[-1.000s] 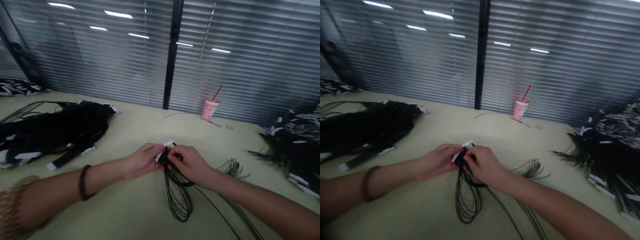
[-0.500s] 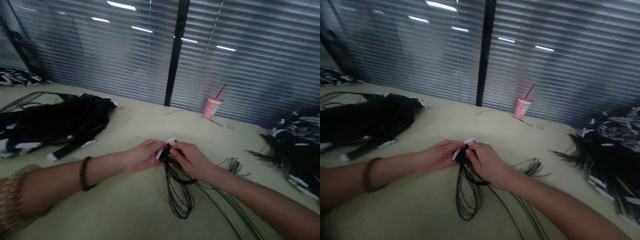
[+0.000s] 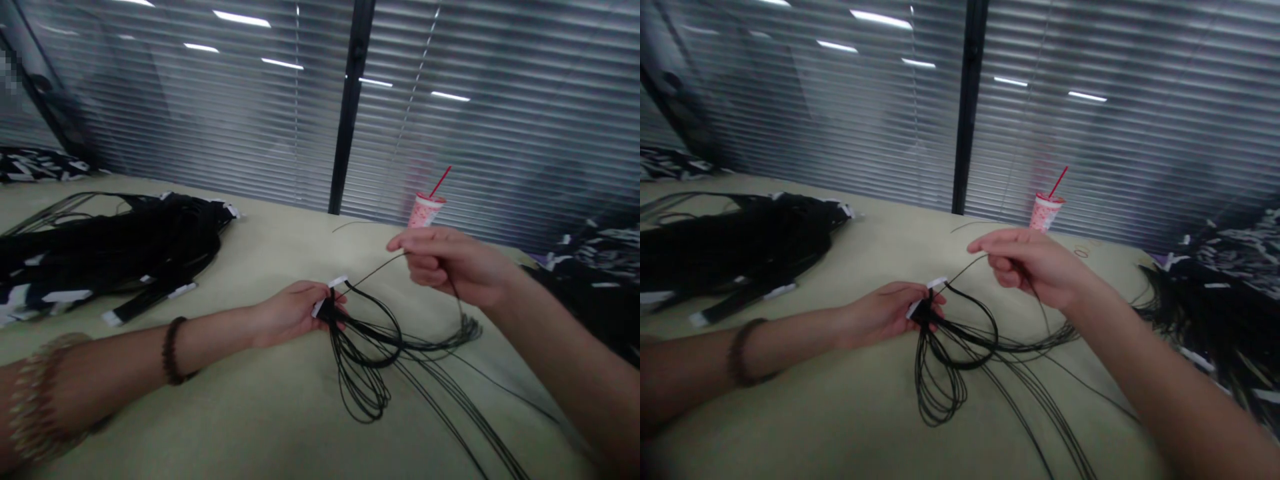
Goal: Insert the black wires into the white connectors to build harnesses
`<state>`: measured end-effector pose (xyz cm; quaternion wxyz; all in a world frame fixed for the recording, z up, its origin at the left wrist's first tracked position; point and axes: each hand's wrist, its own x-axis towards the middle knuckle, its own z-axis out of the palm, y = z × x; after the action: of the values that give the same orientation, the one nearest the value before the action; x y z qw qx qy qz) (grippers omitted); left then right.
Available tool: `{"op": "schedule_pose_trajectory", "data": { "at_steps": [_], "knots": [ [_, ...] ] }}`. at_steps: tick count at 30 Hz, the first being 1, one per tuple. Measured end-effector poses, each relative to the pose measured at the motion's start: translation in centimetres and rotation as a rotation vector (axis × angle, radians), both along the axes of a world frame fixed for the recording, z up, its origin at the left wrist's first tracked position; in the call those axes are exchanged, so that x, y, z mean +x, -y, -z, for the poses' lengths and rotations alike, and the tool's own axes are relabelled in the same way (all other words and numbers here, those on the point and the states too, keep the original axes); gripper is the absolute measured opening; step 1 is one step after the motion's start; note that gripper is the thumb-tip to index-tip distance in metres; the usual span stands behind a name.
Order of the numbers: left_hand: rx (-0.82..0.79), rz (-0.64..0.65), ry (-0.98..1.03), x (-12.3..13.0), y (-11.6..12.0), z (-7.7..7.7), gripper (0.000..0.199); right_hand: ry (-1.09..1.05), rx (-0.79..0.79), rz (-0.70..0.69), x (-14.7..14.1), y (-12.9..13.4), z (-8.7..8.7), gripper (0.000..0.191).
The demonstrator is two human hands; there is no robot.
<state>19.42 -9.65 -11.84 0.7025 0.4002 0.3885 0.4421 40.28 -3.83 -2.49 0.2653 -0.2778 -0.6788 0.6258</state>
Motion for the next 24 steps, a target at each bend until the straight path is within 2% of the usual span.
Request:
{"op": "schedule_pose_trajectory", "data": {
  "at_steps": [2,5,9,12,14,18,21,22,24],
  "knots": [
    [-0.020,-0.025,0.006,0.1,0.0,-0.2,0.024,-0.090,-0.058,0.105,1.1,-0.1,-1.7,0.014],
    [-0.038,-0.037,0.008,0.1,0.1,-0.4,0.024,-0.216,-0.099,0.259,2.4,0.0,-3.6,0.029],
    [-0.047,-0.058,0.000,0.1,0.1,-0.3,0.022,-0.315,0.009,0.468,3.4,-0.1,-4.8,0.048],
    [-0.041,-0.077,-0.012,0.0,0.0,-0.2,0.019,-0.340,0.116,0.608,3.8,-0.4,-5.0,0.036],
    [-0.038,-0.079,-0.017,0.0,-0.1,-0.2,0.017,-0.334,0.211,0.613,3.8,-0.8,-4.8,0.024],
    [-0.057,-0.087,-0.023,0.2,0.0,-0.3,0.017,-0.237,0.446,0.558,3.3,-1.6,-3.6,0.018],
    [-0.055,-0.112,-0.045,0.3,0.1,-0.3,0.019,-0.034,0.647,0.582,1.8,-1.7,-1.2,0.020],
    [-0.046,-0.118,-0.052,0.2,0.1,-0.2,0.020,0.056,0.714,0.553,1.0,-1.5,0.0,0.021],
    [-0.022,-0.112,-0.061,0.1,0.0,0.1,0.022,0.269,0.760,0.339,-1.0,-0.8,2.8,0.025]
  ]
}}
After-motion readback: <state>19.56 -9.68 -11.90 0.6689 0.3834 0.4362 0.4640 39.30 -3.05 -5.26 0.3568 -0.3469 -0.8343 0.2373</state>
